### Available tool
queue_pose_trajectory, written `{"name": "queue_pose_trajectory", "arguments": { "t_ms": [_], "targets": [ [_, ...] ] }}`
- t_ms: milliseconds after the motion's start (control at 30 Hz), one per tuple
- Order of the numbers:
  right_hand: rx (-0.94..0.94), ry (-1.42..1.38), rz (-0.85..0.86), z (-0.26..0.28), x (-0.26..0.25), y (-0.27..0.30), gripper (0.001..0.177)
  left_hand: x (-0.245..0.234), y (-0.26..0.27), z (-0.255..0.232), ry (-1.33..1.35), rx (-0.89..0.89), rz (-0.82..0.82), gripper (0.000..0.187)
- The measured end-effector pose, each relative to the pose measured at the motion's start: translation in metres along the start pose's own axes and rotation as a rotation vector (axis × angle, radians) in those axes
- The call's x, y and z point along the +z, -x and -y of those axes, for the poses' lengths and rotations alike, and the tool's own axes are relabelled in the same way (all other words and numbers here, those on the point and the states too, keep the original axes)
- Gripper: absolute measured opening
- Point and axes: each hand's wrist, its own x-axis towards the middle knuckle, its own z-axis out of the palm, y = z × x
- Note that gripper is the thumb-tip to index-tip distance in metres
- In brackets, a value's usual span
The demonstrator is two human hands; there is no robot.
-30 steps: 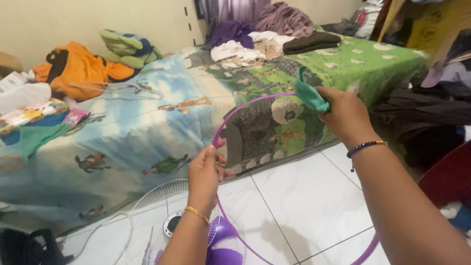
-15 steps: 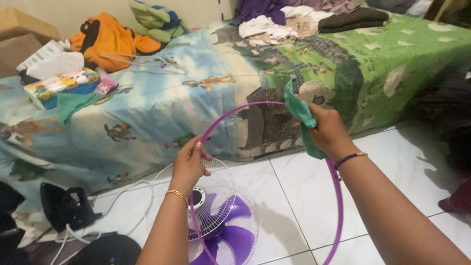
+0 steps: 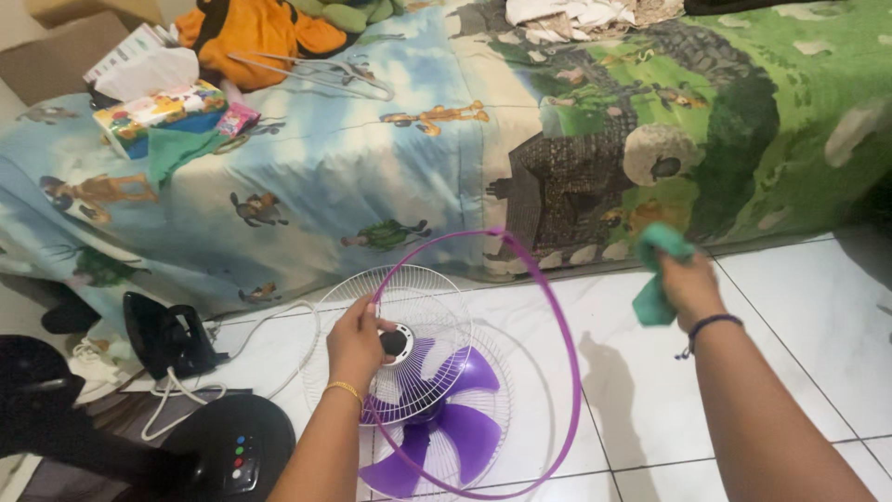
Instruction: The person assembles a small electric fan by attaching the front grille, inserting the purple fan blade, and securing the rear grille. They use a green cloth to wipe the fan components during the process.
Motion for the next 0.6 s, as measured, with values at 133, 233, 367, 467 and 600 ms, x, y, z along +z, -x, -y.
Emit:
{"name": "queue_pose_trajectory", "arguments": {
  "t_ms": [133, 233, 367, 467, 600],
  "targets": [
    [0.16, 0.402, 0.158, -0.111, 0.009, -0.012, 0.059, 0.012, 0.006, 0.031, 0.091, -0.138, -0.001, 0.04],
    [0.279, 0.533, 0.296, -0.173, 0.015, 0.002, 0.055, 0.031, 0.008, 0.047, 0.112, -0.233, 0.024, 0.043],
    [0.433, 0.676, 0.659, -0.2, -0.002, 0.025, 0.059, 0.055, 0.02, 0.063, 0.126, -0.297, 0.077, 0.044],
    [0.62, 0.677, 0.805, -0.185, -0.021, 0.031, 0.057, 0.068, 0.026, 0.067, 0.114, -0.317, 0.103, 0.045],
    [0.687, 0.601, 0.631, -0.133, -0.025, 0.037, 0.045, 0.078, 0.029, 0.069, 0.076, -0.341, 0.089, 0.045]
  ]
}}
